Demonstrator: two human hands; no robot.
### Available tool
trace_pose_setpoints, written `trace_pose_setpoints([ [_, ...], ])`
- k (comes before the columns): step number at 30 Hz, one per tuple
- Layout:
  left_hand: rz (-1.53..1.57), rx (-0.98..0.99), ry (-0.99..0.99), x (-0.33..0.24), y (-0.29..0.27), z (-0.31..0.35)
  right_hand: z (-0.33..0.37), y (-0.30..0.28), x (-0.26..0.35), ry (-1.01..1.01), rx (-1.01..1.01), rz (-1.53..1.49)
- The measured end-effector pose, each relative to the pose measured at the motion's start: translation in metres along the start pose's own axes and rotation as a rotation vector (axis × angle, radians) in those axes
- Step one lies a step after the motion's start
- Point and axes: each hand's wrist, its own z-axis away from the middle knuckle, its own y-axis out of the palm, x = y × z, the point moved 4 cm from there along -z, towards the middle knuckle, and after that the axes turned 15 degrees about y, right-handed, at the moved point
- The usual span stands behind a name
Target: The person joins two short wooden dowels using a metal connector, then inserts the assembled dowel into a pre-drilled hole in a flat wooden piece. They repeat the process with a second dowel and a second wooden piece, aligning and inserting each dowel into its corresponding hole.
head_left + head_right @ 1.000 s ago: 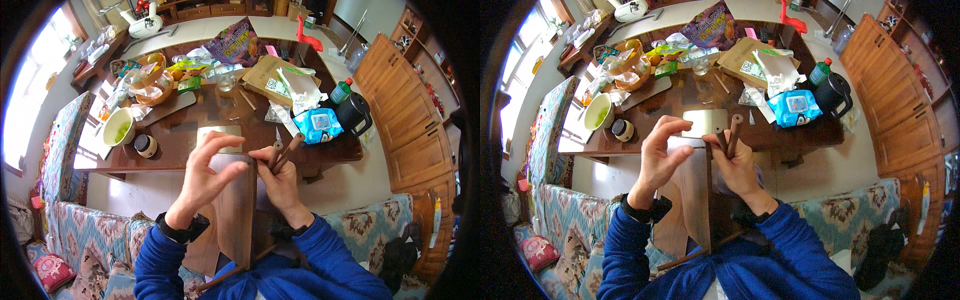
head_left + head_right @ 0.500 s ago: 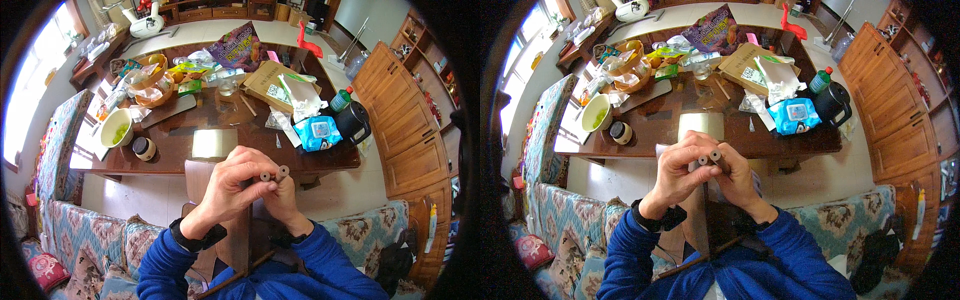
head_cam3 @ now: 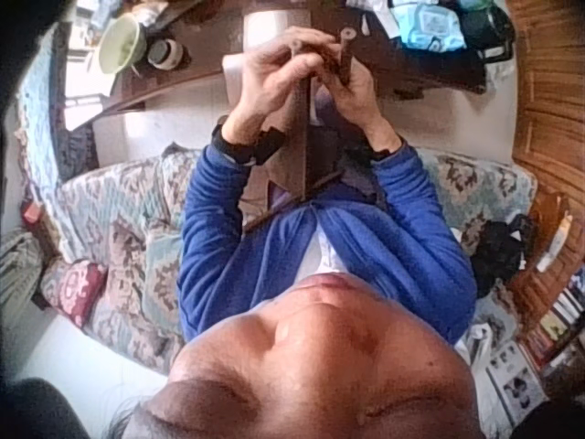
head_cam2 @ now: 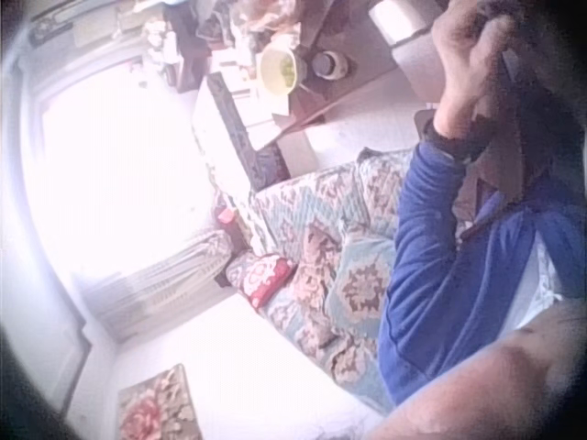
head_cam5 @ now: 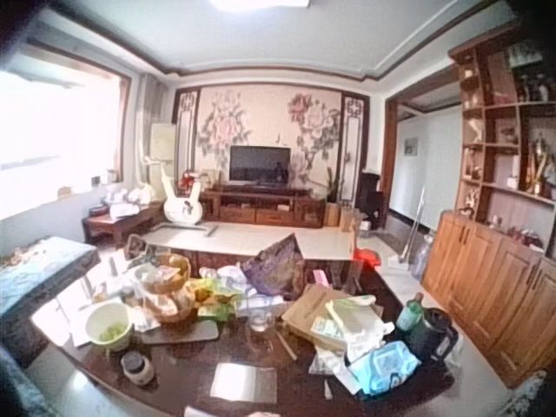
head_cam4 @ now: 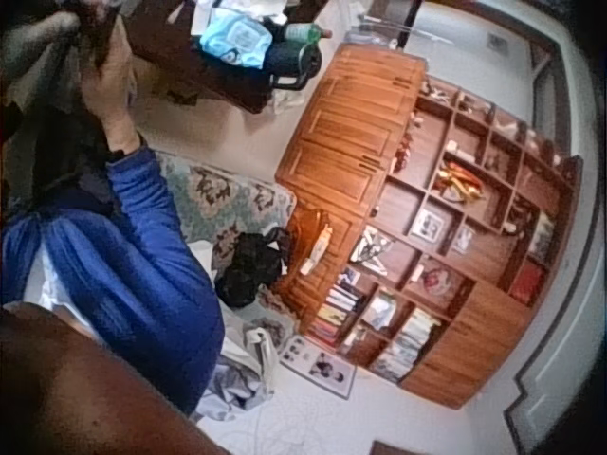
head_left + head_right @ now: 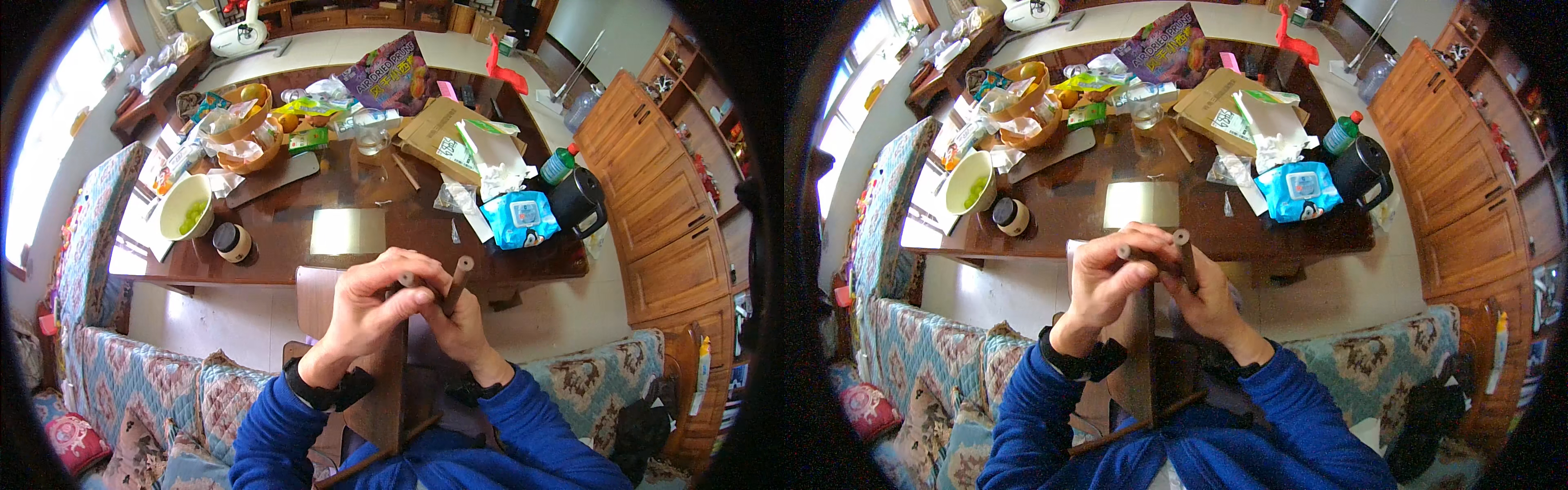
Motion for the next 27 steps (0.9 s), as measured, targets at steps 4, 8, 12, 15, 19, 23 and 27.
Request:
trace_pose_setpoints([
  [4,0.361,-0.301,0.018,0.014,-0.01,0.007,0.001,0.007,-0.018,0.206,-0.015,-0.226],
  [8,0.57,-0.449,0.047,0.026,-0.014,0.011,-0.002,0.022,-0.033,0.324,-0.057,-0.488],
  [12,0.581,-0.611,0.046,0.025,-0.019,0.015,-0.004,0.033,-0.039,0.394,-0.055,-0.757],
  [15,0.419,-0.786,0.059,0.013,-0.039,0.023,-0.004,0.032,-0.037,0.385,-0.048,-0.75],
  [19,-0.062,-0.578,0.012,-0.012,-0.071,0.041,-0.002,0.026,-0.036,0.37,-0.022,-0.802],
  [23,-0.843,-0.121,-0.264,-0.008,-0.064,0.078,0.001,0.024,-0.034,0.335,-0.01,-0.84],
  [27,-0.969,-0.169,-0.131,-0.007,-0.019,0.105,0.012,0.024,-0.023,0.341,-0.035,-0.845],
])
